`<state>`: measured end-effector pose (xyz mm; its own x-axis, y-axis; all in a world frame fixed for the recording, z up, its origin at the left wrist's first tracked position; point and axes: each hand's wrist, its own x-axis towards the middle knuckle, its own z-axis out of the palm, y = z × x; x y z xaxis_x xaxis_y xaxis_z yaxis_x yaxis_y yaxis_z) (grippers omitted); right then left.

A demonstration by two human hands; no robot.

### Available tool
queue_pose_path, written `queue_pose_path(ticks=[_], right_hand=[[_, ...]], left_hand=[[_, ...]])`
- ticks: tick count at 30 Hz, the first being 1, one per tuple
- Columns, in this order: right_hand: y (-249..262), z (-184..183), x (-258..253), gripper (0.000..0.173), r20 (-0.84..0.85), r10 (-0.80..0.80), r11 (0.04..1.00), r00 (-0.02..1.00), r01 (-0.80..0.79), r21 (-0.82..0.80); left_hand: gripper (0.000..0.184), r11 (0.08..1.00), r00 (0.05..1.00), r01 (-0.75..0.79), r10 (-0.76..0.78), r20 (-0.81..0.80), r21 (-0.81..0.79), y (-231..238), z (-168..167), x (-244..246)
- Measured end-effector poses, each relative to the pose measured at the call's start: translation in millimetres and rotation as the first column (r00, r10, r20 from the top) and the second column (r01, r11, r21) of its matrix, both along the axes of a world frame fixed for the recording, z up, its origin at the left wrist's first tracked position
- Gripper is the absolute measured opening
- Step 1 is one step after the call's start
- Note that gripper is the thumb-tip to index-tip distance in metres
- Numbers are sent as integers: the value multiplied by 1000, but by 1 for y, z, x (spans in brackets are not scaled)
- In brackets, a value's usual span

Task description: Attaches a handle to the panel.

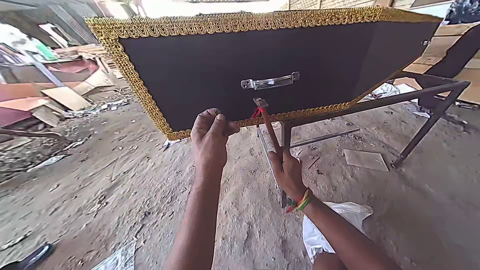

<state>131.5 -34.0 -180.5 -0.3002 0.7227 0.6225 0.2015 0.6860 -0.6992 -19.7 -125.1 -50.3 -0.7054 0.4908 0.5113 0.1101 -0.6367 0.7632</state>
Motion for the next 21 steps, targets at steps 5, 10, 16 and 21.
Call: queue_pose_path(ticks=[5, 10, 16, 21], right_hand=[[-2, 17, -1, 39, -46, 19, 999, 999, -20, -35], [-3, 12, 1, 38, -29, 29, 998, 999, -30, -50], [-5, 13, 1, 37, -59, 30, 999, 998, -33, -42], [-3, 15, 1, 37, -76, 44, 998, 996, -47, -42]], left_hand=[[16, 994, 982, 107, -107, 153, 5, 1, 2, 5], [17, 961, 917, 269, -235, 321, -68, 3, 4, 17], [10, 921, 847, 379, -305, 435, -92, 9, 4, 31], [9, 917, 836, 391, -318, 448, -77, 15, -2, 33]])
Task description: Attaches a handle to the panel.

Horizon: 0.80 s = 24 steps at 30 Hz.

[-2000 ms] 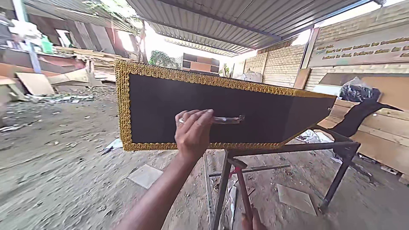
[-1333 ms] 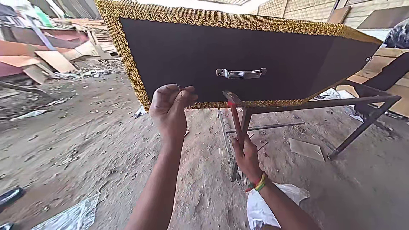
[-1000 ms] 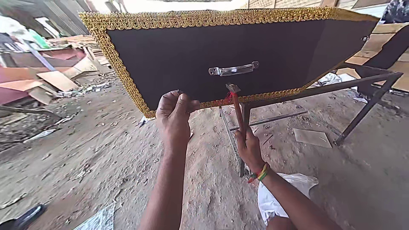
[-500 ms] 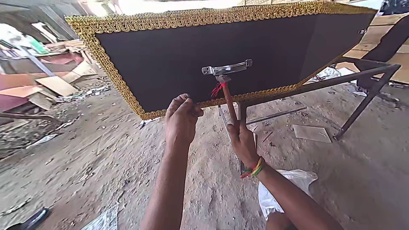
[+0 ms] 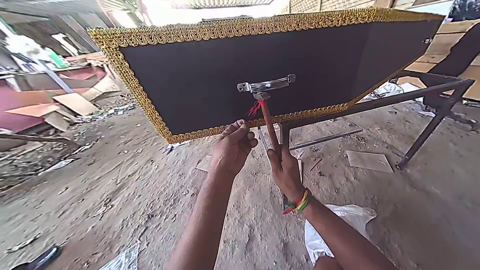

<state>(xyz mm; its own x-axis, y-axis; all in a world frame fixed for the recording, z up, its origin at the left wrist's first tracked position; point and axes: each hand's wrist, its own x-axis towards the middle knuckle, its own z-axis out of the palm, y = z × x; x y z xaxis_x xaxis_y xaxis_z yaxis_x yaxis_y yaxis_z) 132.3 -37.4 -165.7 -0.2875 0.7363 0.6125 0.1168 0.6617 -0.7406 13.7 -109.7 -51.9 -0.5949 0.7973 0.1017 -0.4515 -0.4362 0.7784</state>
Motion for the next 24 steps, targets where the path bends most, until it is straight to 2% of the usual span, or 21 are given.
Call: queue_pose_path(ticks=[6, 9, 12, 14, 18, 20, 22, 24], right_hand=[[2, 0, -1, 40, -26, -14, 1000, 1000, 15, 12], [1, -6, 1, 38, -39, -2, 1000, 999, 2, 5], [3, -28, 9, 38, -42, -37, 999, 998, 37, 12], [7, -45, 13, 38, -76, -9, 1000, 997, 7, -27], [10, -56, 14, 34, -172, 47, 993, 984, -65, -95], [9, -57, 15, 34, -199, 57, 993, 978, -77, -92], [7, -56, 15, 32, -213, 56, 995, 975, -71, -64], [6, -56, 15, 29, -237, 69, 996, 969, -79, -34]], left_hand=[[11, 988, 985, 156, -154, 72, -10, 5, -7, 2], [12, 986, 986, 167, -167, 10, -13, 7, -11, 5], [16, 995, 994, 96, -94, -64, 33, 6, -14, 4], [18, 999, 990, 4, 3, -139, 52, 5, -12, 4], [17, 973, 906, -123, 190, -379, 193, 8, -17, 1], [12, 966, 894, -141, 219, -390, 218, 10, -18, 1], [21, 966, 899, -138, 215, -381, 219, 11, -20, -1], [13, 961, 907, -131, 215, -362, 243, 11, -21, -5]])
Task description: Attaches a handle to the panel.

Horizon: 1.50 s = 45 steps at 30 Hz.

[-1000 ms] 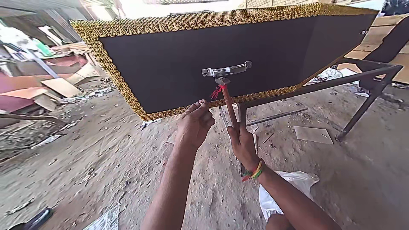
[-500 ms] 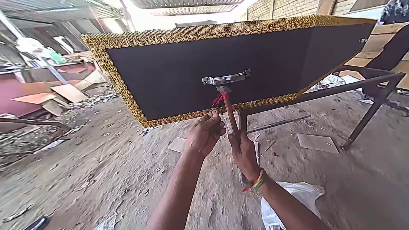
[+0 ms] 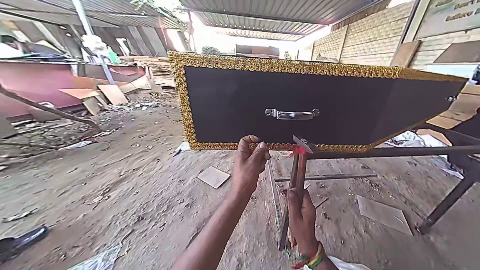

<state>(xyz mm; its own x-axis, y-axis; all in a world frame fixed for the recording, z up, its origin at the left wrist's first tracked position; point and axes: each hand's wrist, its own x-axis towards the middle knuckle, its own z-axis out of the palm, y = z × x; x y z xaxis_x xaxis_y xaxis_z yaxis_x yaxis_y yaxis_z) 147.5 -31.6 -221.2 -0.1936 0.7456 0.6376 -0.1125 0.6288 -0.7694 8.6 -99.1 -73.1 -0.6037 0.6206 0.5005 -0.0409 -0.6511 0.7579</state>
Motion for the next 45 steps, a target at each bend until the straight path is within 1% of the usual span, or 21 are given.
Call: queue_pose_path(ticks=[1, 4, 6, 8, 11, 12, 14, 17, 20, 25, 27, 28, 29, 30, 31, 33, 35, 37, 41, 42, 45], right_hand=[[-1, 1, 0, 28, -14, 5, 1000, 1000, -5, 9], [-4, 1, 0, 25, -57, 36, 999, 998, -36, 12], [-4, -1, 0, 25, -70, 67, 998, 995, -66, 10], [-4, -1, 0, 21, -66, 73, 997, 995, -74, -12], [-4, -1, 2, 18, -46, 69, 997, 997, -71, -31], [-3, -1, 3, 17, -46, 68, 997, 997, -69, -32], [-2, -3, 4, 17, -48, 60, 997, 997, -62, -35], [-2, -3, 6, 16, -52, 58, 997, 997, -60, -43], [-4, 0, 8, 16, -64, 67, 996, 996, -70, -55], [-5, 1, 8, 13, -79, 106, 990, 991, -113, -88], [-7, 2, 9, 13, -85, 117, 986, 989, -127, -113], [-8, 3, 9, 13, -84, 121, 984, 989, -130, -125], [-8, 4, 9, 12, -87, 123, 982, 989, -134, -134], [-8, 4, 9, 13, -91, 121, 982, 988, -133, -137], [-8, 4, 10, 13, -91, 113, 983, 989, -125, -135], [-8, 4, 10, 13, -86, 94, 987, 992, -104, -120], [-4, 5, 10, 13, -73, 84, 992, 994, -90, -93], [-2, 4, 9, 13, -74, 85, 993, 994, -90, -71], [2, -2, 5, 16, -58, 104, 994, 993, -107, -39], [4, -4, 4, 18, -53, 103, 994, 993, -105, -31], [7, -10, 0, 20, -49, 91, 995, 995, -92, -31]], left_hand=[[8, 1000, 1000, 11, -11, 19, 10, -1, 1, -2], [19, 996, 996, 65, -69, 63, 65, -3, 2, -7], [24, 985, 994, 103, -108, 31, 140, -3, 0, -12], [27, 976, 991, 131, -134, 7, 173, -3, -2, -17], [21, 961, 989, 147, -151, -2, 234, -2, -4, -22], [17, 947, 985, 164, -173, 9, 276, -1, -5, -23], [18, 918, 968, 206, -242, 64, 339, 0, -6, -24], [23, 921, 952, 205, -267, 152, 332, -2, -3, -23], [23, 927, 953, 178, -247, 177, 331, -4, -1, -20], [21, 948, 971, 122, -176, 164, 294, -3, 1, -17], [22, 962, 993, 36, -64, 97, 272, -3, 0, -15], [23, 963, 999, -43, 42, 10, 267, -2, -1, -15], [22, 949, 976, -151, 187, -111, 277, -1, -2, -17], [22, 914, 909, -259, 340, -242, 312, 0, -3, -20], [22, 867, 818, -340, 464, -340, 365, 0, -1, -23], [21, 782, 683, -410, 604, -409, 470, 2, 8, -29], [18, 729, 604, -429, 670, -431, 533, 11, 22, -38], [15, 711, 535, -415, 696, -480, 568, 23, 32, -48], [16, 663, 327, -437, 746, -580, 608, 38, 45, -57], [16, 656, 307, -444, 752, -584, 611, 39, 47, -57], [17, 644, 315, -460, 762, -566, 611, 41, 51, -55]])
